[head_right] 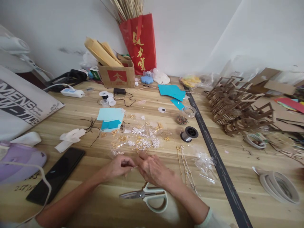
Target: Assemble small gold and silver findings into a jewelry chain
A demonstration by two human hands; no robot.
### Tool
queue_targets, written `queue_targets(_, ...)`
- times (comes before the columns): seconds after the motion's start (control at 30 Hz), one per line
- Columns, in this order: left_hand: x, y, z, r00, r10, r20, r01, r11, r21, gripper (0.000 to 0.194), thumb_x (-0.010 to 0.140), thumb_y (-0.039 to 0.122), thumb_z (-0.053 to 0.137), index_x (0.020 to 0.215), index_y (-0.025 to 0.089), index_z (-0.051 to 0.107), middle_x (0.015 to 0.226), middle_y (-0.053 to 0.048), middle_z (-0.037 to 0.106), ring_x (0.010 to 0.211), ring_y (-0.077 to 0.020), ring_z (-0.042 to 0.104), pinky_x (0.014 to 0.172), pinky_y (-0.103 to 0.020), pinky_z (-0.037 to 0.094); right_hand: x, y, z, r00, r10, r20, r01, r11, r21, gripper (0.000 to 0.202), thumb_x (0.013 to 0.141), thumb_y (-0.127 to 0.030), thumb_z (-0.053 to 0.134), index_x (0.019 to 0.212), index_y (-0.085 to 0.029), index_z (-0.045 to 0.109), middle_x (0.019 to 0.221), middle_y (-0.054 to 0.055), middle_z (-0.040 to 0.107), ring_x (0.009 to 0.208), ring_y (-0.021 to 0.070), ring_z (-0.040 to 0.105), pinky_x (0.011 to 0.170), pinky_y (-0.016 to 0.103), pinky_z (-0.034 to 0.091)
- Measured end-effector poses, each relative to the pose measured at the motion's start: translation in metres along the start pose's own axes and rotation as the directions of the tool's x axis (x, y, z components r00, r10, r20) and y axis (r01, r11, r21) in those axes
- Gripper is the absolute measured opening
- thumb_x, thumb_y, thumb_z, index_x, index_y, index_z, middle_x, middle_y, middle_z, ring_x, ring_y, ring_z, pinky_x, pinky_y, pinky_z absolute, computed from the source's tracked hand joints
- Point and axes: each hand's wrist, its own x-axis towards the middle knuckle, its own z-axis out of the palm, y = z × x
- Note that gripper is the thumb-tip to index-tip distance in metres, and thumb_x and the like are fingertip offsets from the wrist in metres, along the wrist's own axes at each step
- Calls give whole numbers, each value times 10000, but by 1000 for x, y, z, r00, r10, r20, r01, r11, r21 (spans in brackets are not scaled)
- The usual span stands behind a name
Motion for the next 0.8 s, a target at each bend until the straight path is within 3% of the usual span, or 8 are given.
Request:
queue_targets(0.1,-3,-1,4,997,57,-56,-45,980,196,106,713,183,604,730,137,697,625,-16,665,556,-123,566,528,-211,415,-1,5,12,1000,-7,14,7,1000,7,133,942,-127,429,963,-168,554,926,54,601,817,167,589,680,266,412)
queue_targets(0.27,-7,7,7,995,85,-52,-60,930,364,134,714,110,595,750,153,717,703,-27,700,619,-143,602,597,-227,429,-4,10,21,999,28,39,-29,999,37,117,915,-112,454,920,-176,551,886,36,609,754,156,585,625,252,391)
queue_targets(0.4,-11,14,9,996,79,-32,-52,862,505,108,769,159,602,757,153,709,770,-58,708,737,-190,635,693,-266,442,-1,10,19,992,127,-9,-127,991,32,104,939,-150,459,900,-182,550,845,21,611,705,142,583,604,243,358)
queue_targets(0.53,-16,17,8,997,81,-13,-58,806,590,174,849,191,539,776,165,695,790,-59,703,769,-201,639,728,-288,436,6,10,20,985,164,-57,-164,986,-2,93,946,-164,467,965,-181,557,901,35,610,742,152,591,618,247,365)
queue_targets(0.8,-22,12,2,977,210,36,-180,720,670,193,903,217,507,776,164,642,802,-56,663,842,-208,611,794,-304,425,5,17,28,981,186,-49,-186,983,7,105,925,-130,466,938,-173,561,895,44,621,757,163,595,638,250,382)
